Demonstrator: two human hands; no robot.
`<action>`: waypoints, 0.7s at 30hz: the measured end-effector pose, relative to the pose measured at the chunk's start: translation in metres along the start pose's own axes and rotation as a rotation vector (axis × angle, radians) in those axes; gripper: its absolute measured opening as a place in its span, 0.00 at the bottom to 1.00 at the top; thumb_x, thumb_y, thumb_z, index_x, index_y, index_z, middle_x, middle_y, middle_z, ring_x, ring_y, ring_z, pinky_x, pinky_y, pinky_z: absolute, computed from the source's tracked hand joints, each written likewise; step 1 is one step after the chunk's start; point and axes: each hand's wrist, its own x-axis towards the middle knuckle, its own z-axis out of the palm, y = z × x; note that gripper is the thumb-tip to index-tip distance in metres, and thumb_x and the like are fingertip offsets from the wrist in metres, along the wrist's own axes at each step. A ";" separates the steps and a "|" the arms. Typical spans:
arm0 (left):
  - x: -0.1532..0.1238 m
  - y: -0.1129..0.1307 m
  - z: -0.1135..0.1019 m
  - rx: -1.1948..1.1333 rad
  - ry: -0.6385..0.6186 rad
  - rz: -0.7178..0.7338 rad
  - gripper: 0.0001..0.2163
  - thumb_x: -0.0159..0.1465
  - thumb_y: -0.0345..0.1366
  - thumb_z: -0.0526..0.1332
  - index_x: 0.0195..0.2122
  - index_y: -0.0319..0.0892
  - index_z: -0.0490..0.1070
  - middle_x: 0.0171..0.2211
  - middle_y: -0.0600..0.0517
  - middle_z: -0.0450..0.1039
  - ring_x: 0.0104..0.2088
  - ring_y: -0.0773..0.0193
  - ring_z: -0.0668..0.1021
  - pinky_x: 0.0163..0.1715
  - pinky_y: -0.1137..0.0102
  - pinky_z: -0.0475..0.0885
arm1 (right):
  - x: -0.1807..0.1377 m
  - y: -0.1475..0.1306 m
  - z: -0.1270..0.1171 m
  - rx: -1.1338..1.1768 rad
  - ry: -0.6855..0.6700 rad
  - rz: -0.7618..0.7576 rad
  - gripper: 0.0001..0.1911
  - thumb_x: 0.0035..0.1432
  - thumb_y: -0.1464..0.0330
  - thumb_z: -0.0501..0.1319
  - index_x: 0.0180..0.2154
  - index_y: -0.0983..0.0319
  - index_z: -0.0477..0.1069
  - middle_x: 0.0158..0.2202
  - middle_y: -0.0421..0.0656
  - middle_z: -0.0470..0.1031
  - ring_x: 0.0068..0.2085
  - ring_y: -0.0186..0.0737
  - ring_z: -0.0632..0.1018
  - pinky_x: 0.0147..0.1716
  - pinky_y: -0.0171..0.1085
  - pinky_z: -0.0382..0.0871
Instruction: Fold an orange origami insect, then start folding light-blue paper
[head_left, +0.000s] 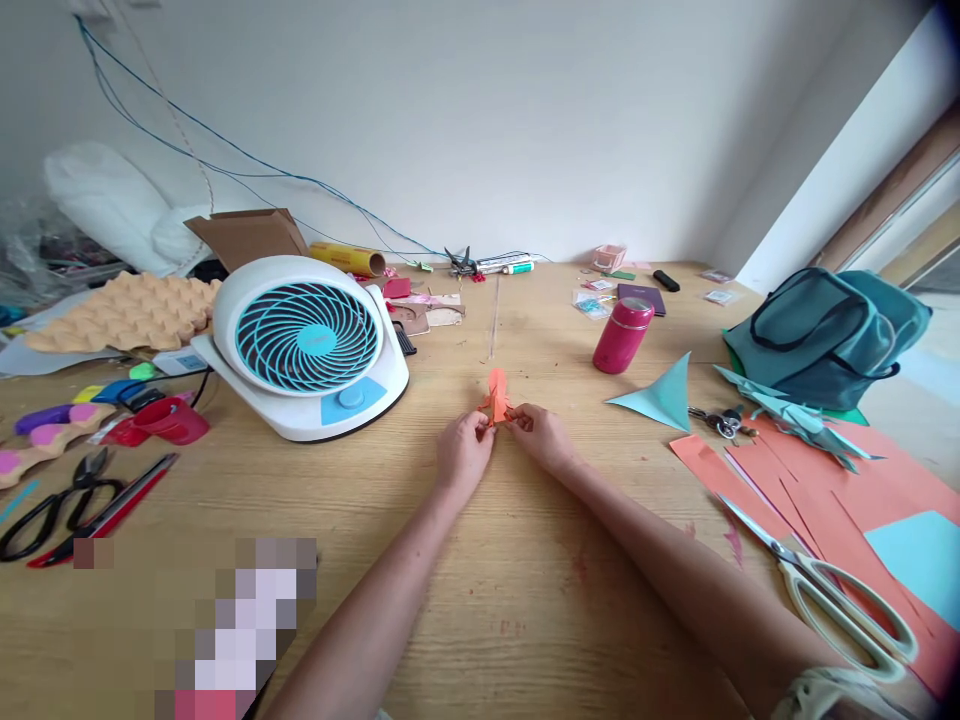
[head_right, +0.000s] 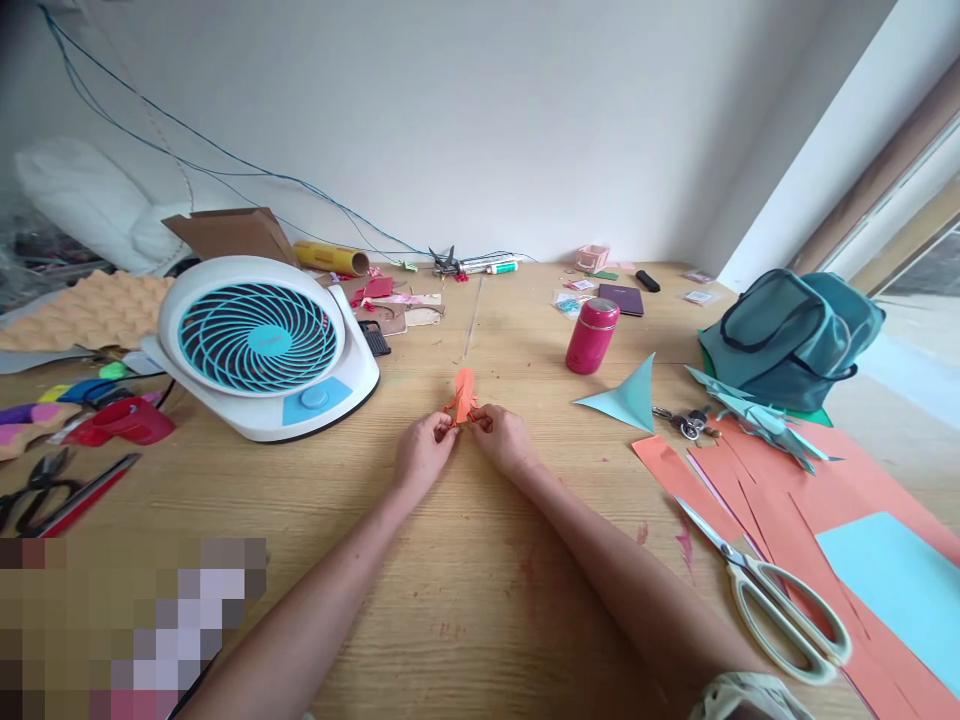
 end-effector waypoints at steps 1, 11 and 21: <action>0.004 -0.001 0.001 0.005 0.000 -0.007 0.03 0.61 0.30 0.65 0.32 0.44 0.74 0.31 0.52 0.79 0.30 0.62 0.77 0.31 0.70 0.65 | 0.004 0.000 0.001 -0.003 0.006 0.007 0.12 0.68 0.62 0.61 0.45 0.64 0.74 0.40 0.43 0.78 0.37 0.37 0.79 0.39 0.41 0.77; 0.015 -0.007 0.006 0.020 -0.013 -0.057 0.09 0.60 0.26 0.65 0.41 0.43 0.73 0.31 0.53 0.78 0.33 0.62 0.79 0.37 0.69 0.70 | 0.009 0.013 -0.001 0.031 0.107 -0.009 0.10 0.66 0.63 0.64 0.43 0.64 0.74 0.29 0.37 0.74 0.30 0.34 0.76 0.34 0.37 0.74; 0.026 -0.016 0.004 0.065 0.026 -0.122 0.14 0.61 0.22 0.59 0.47 0.39 0.74 0.42 0.44 0.76 0.43 0.56 0.80 0.46 0.64 0.74 | -0.007 0.035 -0.014 -0.008 0.130 -0.030 0.11 0.68 0.63 0.61 0.44 0.64 0.74 0.41 0.43 0.77 0.37 0.37 0.79 0.38 0.40 0.77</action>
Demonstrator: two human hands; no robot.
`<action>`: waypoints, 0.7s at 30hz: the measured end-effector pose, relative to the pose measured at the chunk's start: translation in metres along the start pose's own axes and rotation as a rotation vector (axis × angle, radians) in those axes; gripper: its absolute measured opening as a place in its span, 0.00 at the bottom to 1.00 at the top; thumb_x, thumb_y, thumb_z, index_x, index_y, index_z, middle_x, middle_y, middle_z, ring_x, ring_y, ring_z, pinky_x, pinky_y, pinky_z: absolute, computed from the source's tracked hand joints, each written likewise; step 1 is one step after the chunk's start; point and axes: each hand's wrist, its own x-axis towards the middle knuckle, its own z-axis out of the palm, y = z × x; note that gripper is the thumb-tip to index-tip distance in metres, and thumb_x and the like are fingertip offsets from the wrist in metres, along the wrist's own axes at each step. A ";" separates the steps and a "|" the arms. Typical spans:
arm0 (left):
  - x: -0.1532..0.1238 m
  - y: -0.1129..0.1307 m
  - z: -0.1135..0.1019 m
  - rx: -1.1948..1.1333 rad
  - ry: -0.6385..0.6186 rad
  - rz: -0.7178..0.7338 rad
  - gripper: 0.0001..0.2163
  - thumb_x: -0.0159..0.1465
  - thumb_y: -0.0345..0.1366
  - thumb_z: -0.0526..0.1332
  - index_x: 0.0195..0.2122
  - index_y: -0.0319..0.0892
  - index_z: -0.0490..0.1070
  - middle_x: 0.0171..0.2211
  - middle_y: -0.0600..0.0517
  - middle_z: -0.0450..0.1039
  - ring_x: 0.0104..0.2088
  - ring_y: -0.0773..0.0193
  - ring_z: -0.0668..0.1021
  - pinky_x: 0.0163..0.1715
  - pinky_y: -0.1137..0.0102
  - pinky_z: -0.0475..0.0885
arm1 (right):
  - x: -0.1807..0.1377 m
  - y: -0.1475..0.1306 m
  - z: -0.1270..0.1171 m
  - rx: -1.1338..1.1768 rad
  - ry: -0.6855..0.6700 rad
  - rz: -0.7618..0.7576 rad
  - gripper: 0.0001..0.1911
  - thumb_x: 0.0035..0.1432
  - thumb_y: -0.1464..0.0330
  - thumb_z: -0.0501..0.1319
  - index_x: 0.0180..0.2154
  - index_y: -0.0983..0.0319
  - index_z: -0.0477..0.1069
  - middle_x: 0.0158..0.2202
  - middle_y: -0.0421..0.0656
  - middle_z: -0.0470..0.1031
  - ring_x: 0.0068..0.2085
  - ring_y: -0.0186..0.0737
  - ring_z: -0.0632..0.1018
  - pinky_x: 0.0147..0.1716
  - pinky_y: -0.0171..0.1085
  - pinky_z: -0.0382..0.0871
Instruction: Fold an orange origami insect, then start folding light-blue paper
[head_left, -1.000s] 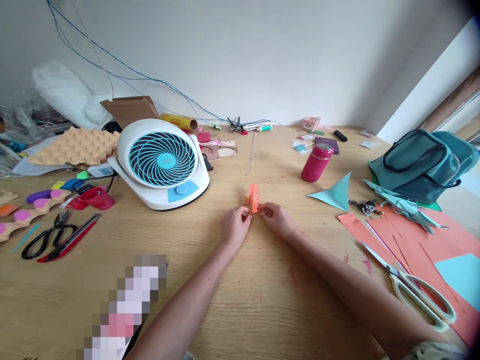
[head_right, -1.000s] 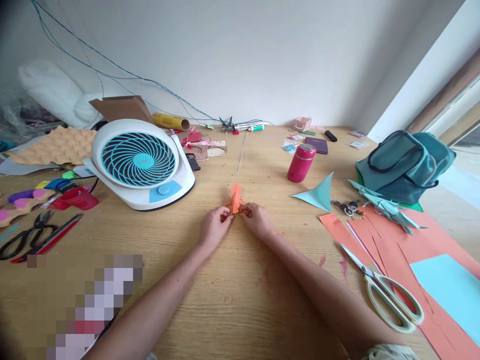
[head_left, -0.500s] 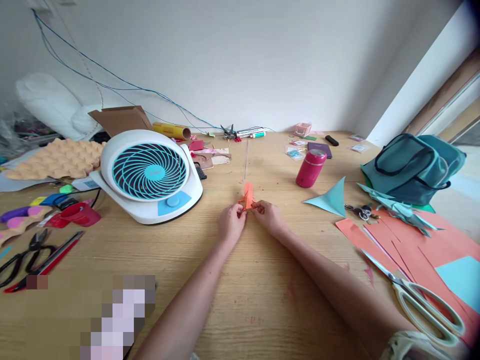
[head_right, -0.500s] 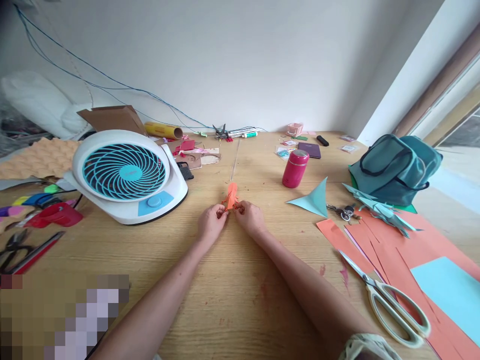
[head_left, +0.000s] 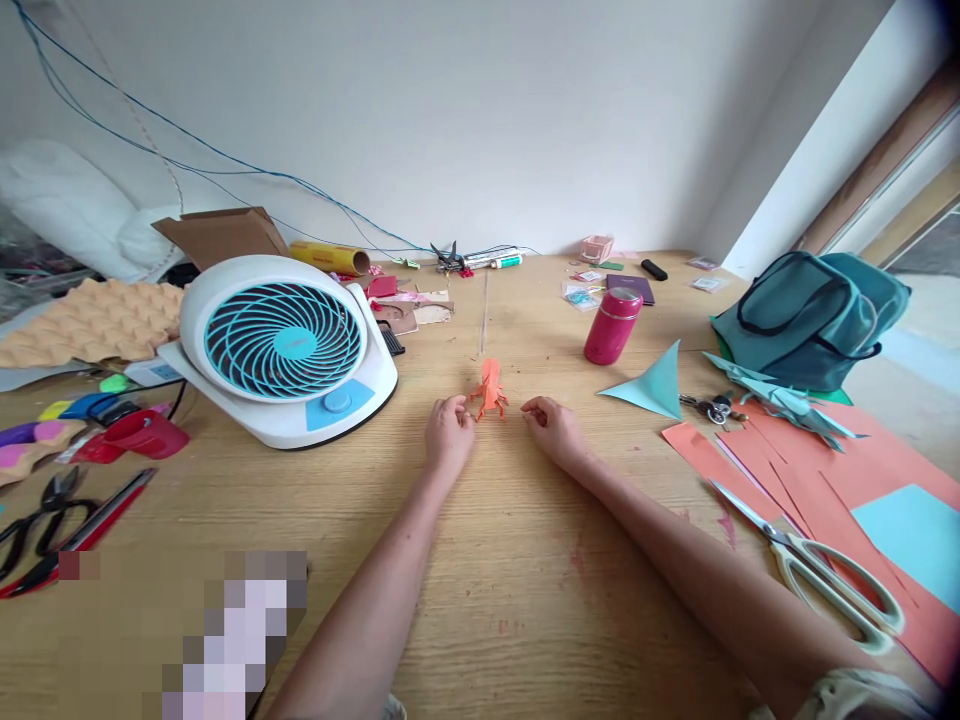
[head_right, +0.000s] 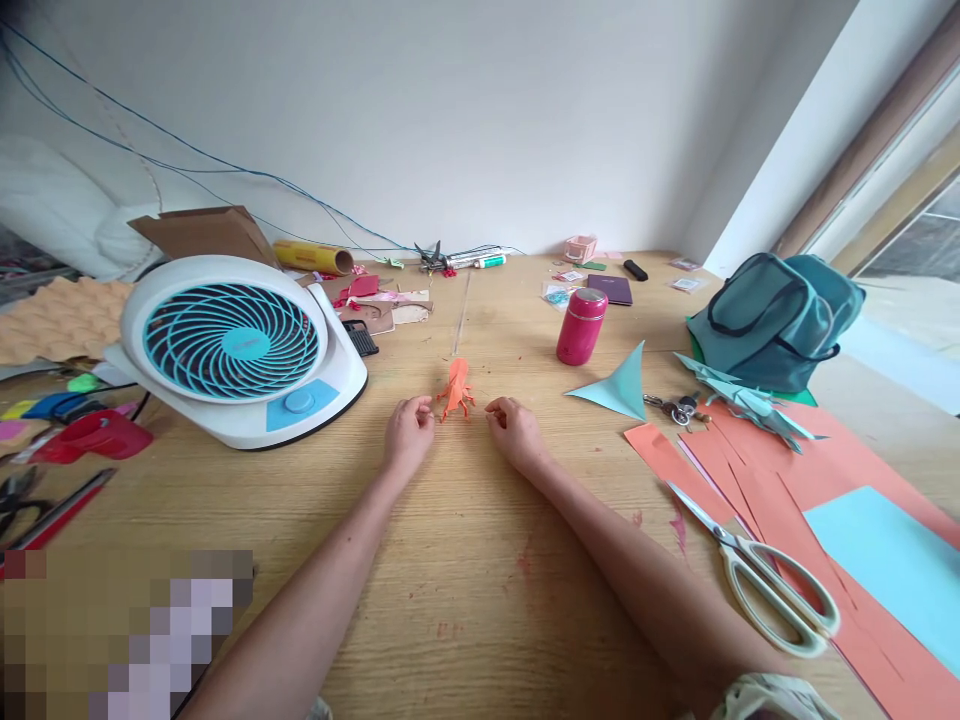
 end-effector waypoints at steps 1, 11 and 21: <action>0.000 0.000 0.000 0.007 -0.007 0.003 0.14 0.61 0.22 0.59 0.48 0.39 0.75 0.42 0.44 0.77 0.43 0.56 0.80 0.47 0.64 0.74 | 0.001 0.000 0.002 -0.002 -0.001 -0.001 0.11 0.68 0.63 0.62 0.45 0.64 0.74 0.41 0.43 0.77 0.38 0.37 0.79 0.39 0.40 0.77; -0.003 0.006 0.001 0.070 -0.080 0.032 0.16 0.64 0.24 0.57 0.49 0.42 0.78 0.44 0.44 0.76 0.45 0.53 0.79 0.45 0.63 0.73 | -0.002 -0.001 0.003 -0.015 0.000 0.008 0.11 0.69 0.63 0.61 0.45 0.64 0.74 0.42 0.44 0.77 0.39 0.38 0.79 0.40 0.41 0.77; -0.006 0.009 -0.005 0.034 -0.095 0.064 0.10 0.64 0.27 0.59 0.39 0.44 0.79 0.41 0.48 0.78 0.40 0.61 0.80 0.42 0.69 0.72 | 0.003 -0.028 0.005 -0.027 0.042 0.065 0.06 0.60 0.65 0.66 0.39 0.58 0.77 0.35 0.41 0.79 0.37 0.40 0.78 0.39 0.39 0.66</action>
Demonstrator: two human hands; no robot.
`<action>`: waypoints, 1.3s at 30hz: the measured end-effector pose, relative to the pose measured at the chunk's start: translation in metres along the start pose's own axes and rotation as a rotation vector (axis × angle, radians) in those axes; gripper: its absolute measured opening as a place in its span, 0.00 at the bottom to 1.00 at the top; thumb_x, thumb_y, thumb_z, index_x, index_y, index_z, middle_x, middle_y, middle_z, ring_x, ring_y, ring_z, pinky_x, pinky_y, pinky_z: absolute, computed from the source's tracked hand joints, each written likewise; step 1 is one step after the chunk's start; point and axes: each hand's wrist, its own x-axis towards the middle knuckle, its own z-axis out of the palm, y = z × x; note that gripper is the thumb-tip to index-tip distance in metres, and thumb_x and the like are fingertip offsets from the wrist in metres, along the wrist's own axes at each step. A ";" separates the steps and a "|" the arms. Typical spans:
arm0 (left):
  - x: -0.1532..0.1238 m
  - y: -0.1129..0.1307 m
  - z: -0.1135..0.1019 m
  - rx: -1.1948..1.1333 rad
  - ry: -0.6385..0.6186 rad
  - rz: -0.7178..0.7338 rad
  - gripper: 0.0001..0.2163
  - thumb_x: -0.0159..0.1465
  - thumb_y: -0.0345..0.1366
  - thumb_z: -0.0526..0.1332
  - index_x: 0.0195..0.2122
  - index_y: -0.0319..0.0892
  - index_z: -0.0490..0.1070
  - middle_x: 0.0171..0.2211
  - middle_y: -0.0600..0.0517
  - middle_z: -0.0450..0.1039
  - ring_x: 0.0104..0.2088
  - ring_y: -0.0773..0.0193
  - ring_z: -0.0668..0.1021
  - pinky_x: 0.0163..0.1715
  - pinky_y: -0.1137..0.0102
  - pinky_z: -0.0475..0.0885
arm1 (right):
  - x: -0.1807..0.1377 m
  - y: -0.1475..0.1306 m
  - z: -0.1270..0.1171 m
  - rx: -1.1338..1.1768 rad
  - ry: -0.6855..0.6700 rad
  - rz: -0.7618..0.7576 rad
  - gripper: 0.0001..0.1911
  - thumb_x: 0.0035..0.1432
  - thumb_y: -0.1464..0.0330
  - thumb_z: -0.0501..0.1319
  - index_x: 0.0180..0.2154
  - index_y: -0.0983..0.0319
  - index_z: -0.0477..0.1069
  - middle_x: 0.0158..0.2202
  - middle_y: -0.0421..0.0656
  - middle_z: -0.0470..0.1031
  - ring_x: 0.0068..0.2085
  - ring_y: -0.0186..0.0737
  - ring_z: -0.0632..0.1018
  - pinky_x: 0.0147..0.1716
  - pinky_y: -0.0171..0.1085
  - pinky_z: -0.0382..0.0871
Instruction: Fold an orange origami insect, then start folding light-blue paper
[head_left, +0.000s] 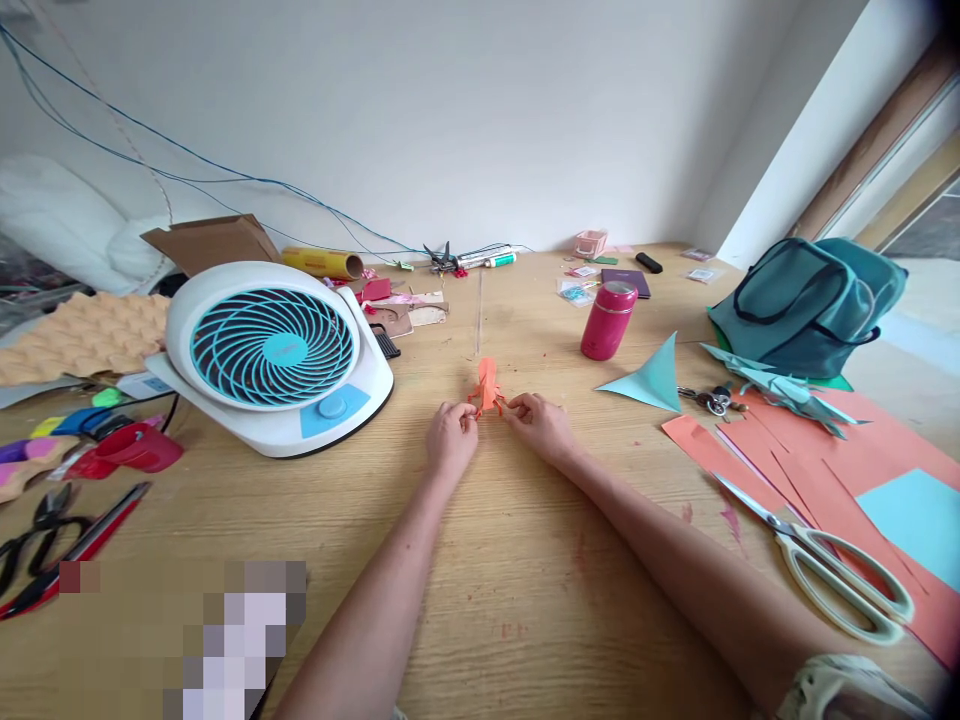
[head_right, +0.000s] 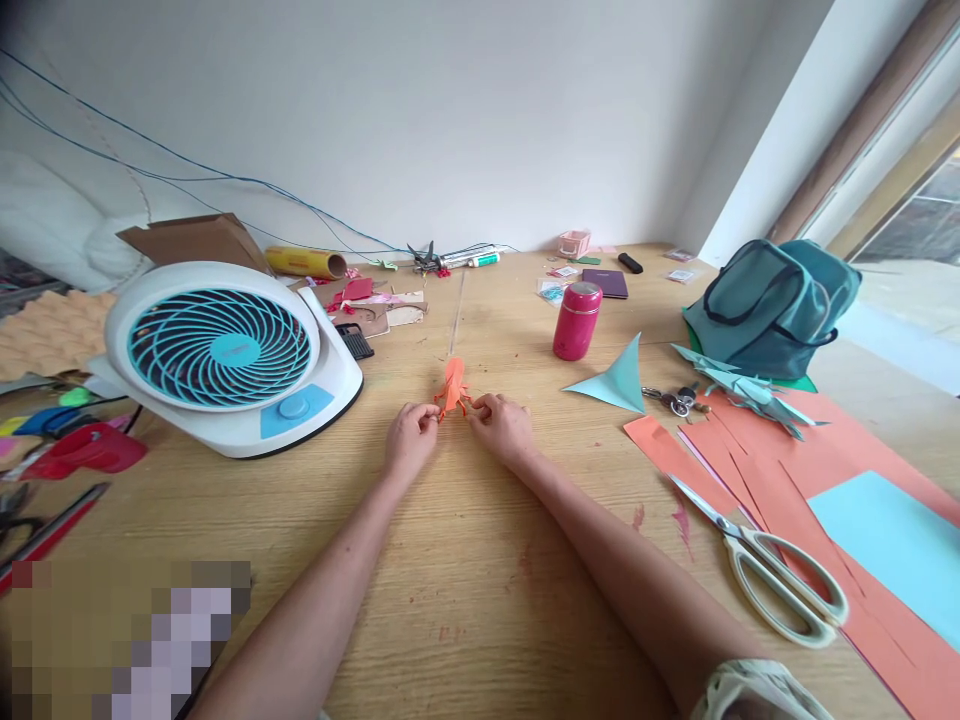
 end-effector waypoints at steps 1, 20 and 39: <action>-0.001 0.001 0.000 -0.002 0.000 0.007 0.08 0.64 0.28 0.60 0.39 0.44 0.79 0.41 0.49 0.78 0.39 0.61 0.79 0.41 0.69 0.72 | 0.001 -0.003 0.002 -0.002 0.006 0.009 0.06 0.59 0.64 0.67 0.39 0.57 0.77 0.35 0.40 0.79 0.38 0.41 0.78 0.40 0.39 0.65; 0.000 -0.005 0.005 -0.109 0.077 0.022 0.09 0.62 0.23 0.59 0.36 0.43 0.75 0.38 0.49 0.74 0.37 0.61 0.78 0.42 0.68 0.73 | 0.008 0.010 0.011 0.301 0.138 0.038 0.07 0.61 0.68 0.60 0.39 0.62 0.75 0.31 0.41 0.77 0.27 0.34 0.73 0.29 0.35 0.66; 0.002 -0.010 0.005 -0.171 0.135 0.013 0.11 0.60 0.21 0.58 0.33 0.43 0.74 0.34 0.51 0.74 0.36 0.62 0.78 0.41 0.68 0.74 | 0.014 0.025 0.018 0.526 0.188 0.105 0.12 0.69 0.61 0.61 0.40 0.65 0.73 0.34 0.39 0.75 0.30 0.33 0.76 0.32 0.36 0.74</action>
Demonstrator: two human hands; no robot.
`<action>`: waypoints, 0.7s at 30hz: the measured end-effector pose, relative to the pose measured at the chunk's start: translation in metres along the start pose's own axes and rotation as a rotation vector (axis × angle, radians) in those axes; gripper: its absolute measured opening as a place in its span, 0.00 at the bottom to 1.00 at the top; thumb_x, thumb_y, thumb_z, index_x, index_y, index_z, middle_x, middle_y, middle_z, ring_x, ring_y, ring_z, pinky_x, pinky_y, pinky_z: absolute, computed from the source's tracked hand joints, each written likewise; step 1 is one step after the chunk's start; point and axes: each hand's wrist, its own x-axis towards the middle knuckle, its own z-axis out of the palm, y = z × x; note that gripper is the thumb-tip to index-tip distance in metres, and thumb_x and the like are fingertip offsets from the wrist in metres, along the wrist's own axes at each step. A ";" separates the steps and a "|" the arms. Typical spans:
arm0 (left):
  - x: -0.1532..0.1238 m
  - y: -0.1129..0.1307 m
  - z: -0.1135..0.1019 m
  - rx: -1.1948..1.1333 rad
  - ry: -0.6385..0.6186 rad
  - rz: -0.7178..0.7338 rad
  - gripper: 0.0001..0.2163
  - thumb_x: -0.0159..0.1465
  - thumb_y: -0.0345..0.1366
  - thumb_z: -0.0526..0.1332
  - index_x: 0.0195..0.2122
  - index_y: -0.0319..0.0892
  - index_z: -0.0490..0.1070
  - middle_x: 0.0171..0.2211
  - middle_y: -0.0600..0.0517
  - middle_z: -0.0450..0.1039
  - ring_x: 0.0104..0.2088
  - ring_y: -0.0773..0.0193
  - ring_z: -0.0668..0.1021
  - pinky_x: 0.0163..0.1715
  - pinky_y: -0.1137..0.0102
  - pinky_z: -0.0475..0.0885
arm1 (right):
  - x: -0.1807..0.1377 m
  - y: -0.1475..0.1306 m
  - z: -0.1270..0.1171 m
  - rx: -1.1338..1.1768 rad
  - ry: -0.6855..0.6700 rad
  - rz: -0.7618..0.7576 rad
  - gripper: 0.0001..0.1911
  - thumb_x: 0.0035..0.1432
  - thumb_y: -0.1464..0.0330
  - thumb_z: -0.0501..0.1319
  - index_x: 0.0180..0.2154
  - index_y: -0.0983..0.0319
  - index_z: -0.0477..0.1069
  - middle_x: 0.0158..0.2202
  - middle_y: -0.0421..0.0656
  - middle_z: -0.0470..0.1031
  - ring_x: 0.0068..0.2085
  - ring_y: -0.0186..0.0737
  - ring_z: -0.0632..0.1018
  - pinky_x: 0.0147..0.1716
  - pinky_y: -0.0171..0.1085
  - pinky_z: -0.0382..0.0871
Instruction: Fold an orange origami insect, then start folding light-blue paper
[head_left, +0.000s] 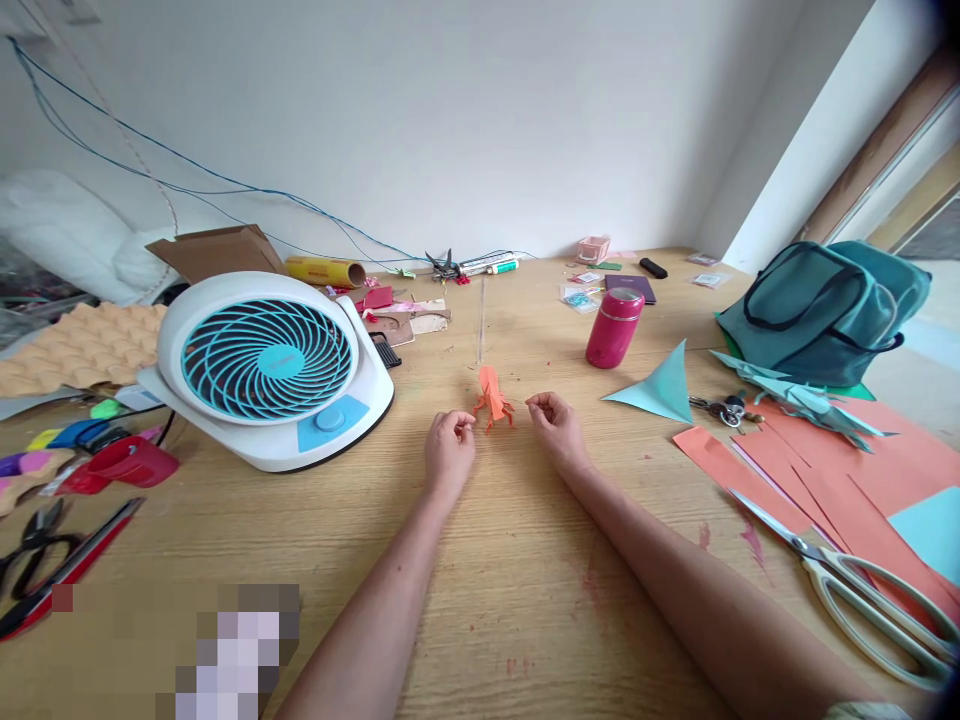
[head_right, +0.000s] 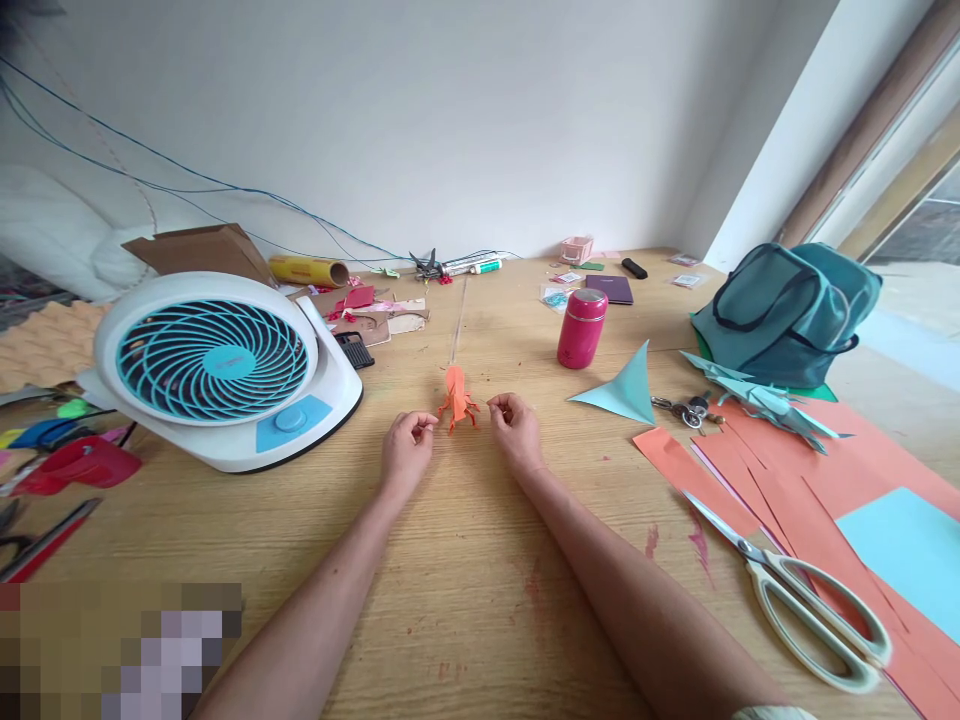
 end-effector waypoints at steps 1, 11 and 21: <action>0.000 0.000 0.000 -0.003 0.005 0.000 0.11 0.60 0.21 0.58 0.33 0.43 0.74 0.34 0.51 0.74 0.36 0.62 0.79 0.41 0.68 0.74 | 0.000 0.000 0.000 0.004 0.002 -0.002 0.12 0.69 0.61 0.61 0.40 0.65 0.73 0.34 0.39 0.75 0.30 0.33 0.76 0.31 0.36 0.74; 0.000 0.001 -0.002 -0.020 0.026 0.003 0.11 0.60 0.21 0.57 0.32 0.44 0.74 0.33 0.51 0.75 0.35 0.62 0.79 0.39 0.69 0.73 | -0.002 -0.005 -0.001 0.047 0.017 0.000 0.14 0.68 0.59 0.61 0.37 0.64 0.72 0.30 0.37 0.73 0.28 0.33 0.74 0.31 0.35 0.71; 0.000 0.003 -0.005 -0.027 0.037 -0.016 0.09 0.66 0.27 0.56 0.31 0.44 0.72 0.36 0.50 0.78 0.37 0.61 0.79 0.42 0.68 0.72 | -0.003 -0.011 -0.003 0.073 0.062 0.011 0.16 0.62 0.55 0.55 0.33 0.59 0.71 0.30 0.42 0.74 0.30 0.40 0.74 0.29 0.36 0.66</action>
